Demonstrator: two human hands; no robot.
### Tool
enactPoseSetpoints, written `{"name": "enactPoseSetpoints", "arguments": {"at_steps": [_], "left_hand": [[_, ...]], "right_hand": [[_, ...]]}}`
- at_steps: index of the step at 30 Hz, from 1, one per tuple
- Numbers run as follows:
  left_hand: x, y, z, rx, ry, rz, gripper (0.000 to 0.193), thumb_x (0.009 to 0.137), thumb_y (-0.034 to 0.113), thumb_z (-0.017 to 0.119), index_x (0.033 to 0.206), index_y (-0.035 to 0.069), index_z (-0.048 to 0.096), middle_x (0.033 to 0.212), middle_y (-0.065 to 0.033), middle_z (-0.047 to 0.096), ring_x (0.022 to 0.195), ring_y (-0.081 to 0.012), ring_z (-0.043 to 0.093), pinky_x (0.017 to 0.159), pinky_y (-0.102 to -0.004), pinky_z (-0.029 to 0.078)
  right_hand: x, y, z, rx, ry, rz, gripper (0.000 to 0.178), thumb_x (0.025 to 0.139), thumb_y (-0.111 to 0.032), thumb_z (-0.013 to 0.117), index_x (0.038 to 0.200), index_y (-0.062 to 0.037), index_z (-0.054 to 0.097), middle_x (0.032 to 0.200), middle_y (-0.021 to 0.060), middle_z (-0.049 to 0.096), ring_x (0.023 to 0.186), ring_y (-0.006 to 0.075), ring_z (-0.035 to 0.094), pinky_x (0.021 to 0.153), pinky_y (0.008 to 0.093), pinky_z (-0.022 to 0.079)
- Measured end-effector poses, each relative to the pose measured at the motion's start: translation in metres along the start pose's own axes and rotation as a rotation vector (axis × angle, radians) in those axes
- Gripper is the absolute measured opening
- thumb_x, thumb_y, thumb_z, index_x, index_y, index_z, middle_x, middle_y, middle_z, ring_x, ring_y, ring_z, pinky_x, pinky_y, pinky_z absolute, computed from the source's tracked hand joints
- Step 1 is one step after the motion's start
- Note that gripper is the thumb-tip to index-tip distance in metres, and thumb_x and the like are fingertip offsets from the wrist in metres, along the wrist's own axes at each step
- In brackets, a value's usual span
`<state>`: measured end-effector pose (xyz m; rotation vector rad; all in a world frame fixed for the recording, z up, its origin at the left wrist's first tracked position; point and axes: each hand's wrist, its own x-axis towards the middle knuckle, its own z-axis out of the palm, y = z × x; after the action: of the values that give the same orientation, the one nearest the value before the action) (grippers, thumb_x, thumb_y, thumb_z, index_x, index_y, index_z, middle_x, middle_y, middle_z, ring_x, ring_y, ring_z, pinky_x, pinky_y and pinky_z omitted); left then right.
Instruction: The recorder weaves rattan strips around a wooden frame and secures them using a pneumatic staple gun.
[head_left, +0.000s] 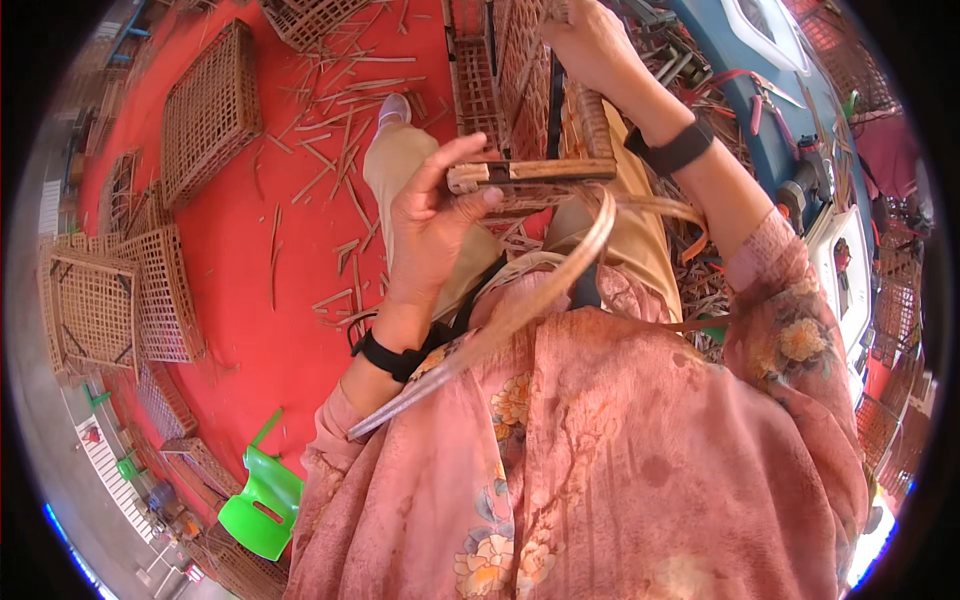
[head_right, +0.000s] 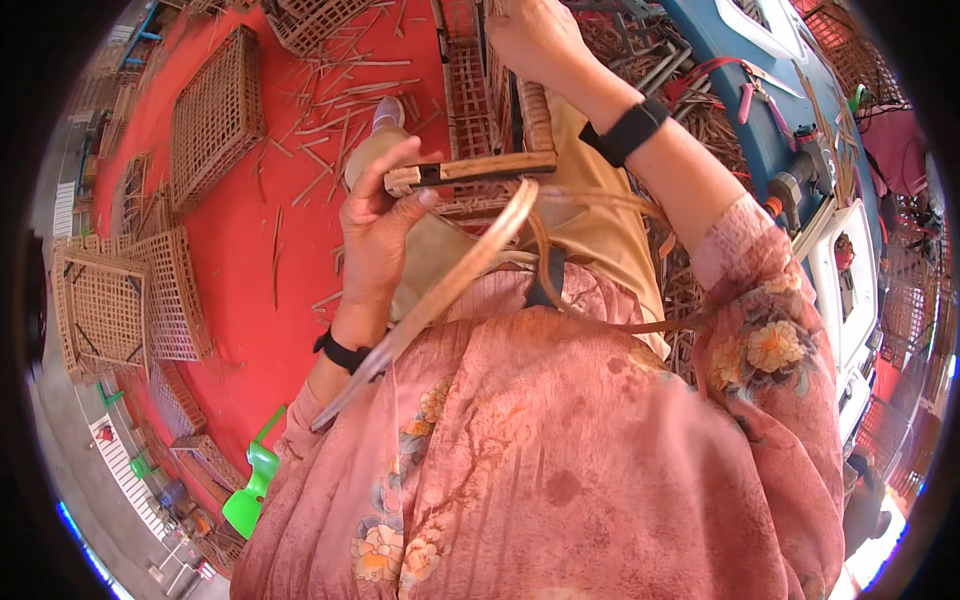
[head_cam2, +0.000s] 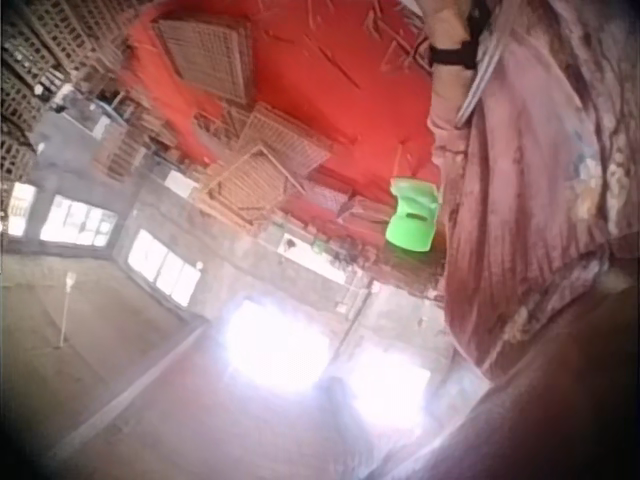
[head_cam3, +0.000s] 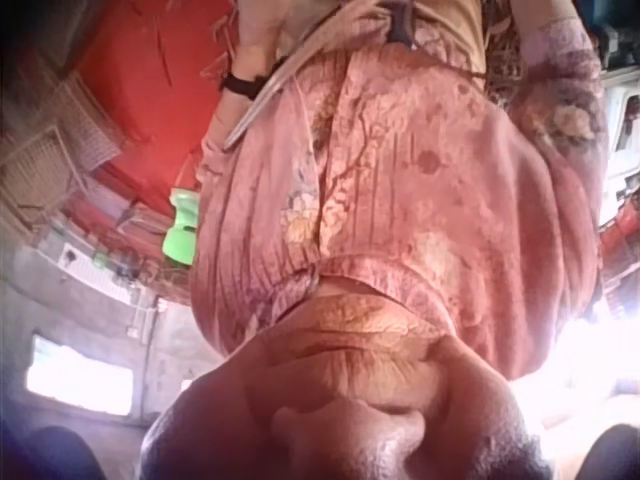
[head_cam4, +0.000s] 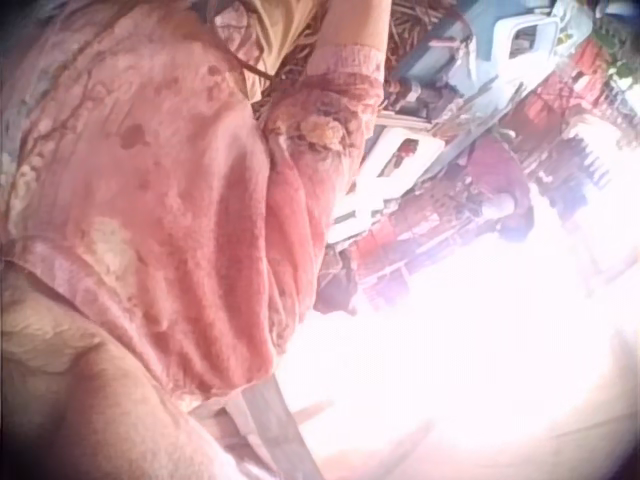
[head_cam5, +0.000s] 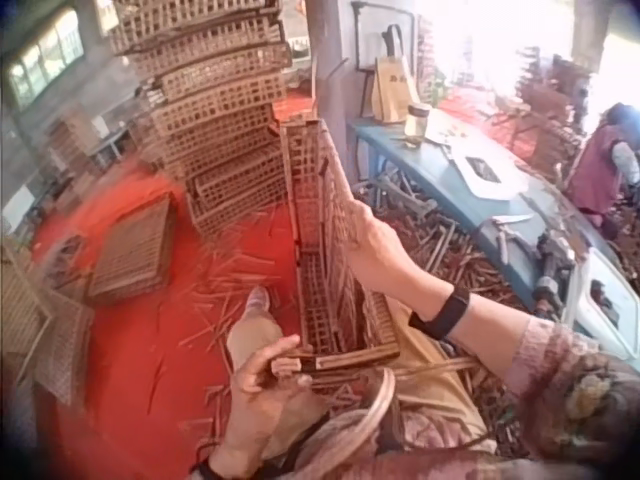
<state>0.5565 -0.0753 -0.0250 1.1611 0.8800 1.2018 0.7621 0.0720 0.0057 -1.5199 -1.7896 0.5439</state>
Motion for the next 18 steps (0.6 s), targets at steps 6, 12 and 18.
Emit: {"name": "enactPoseSetpoints", "arguments": {"at_steps": [6,12,18], "left_hand": [[0.002,-0.001,-0.005,-0.109,0.001,0.05,0.049,0.083,-0.004,0.068,0.13,0.003,0.054,0.111,-0.0047,0.062,0.1,-0.0117,0.059,0.089,-0.0258,0.049],[0.007,-0.004,-0.007,-0.104,-0.021,0.094,0.048,0.085,-0.004,0.066,0.13,0.002,0.054,0.11,-0.0011,0.061,0.1,-0.0089,0.057,0.087,-0.0228,0.048],[0.031,-0.009,0.0,-0.068,-0.125,0.095,0.046,0.087,-0.001,0.066,0.13,0.003,0.053,0.113,-0.0014,0.06,0.101,-0.0078,0.056,0.088,-0.0222,0.047]], "right_hand": [[0.015,-0.013,0.006,-0.083,-0.061,-0.014,0.06,0.085,-0.009,0.054,0.14,-0.0023,0.03,0.114,0.0322,0.057,0.109,0.0466,0.055,0.085,0.0487,0.046],[0.033,0.003,0.013,-0.138,-0.092,-0.138,0.062,0.084,-0.01,0.055,0.14,-0.0012,0.031,0.114,0.0314,0.057,0.11,0.0461,0.054,0.088,0.0476,0.046],[0.075,0.053,0.018,-0.432,-0.056,-0.423,0.059,0.084,-0.013,0.057,0.137,0.0017,0.036,0.121,0.0297,0.052,0.112,0.0437,0.053,0.09,0.0461,0.046]]}}
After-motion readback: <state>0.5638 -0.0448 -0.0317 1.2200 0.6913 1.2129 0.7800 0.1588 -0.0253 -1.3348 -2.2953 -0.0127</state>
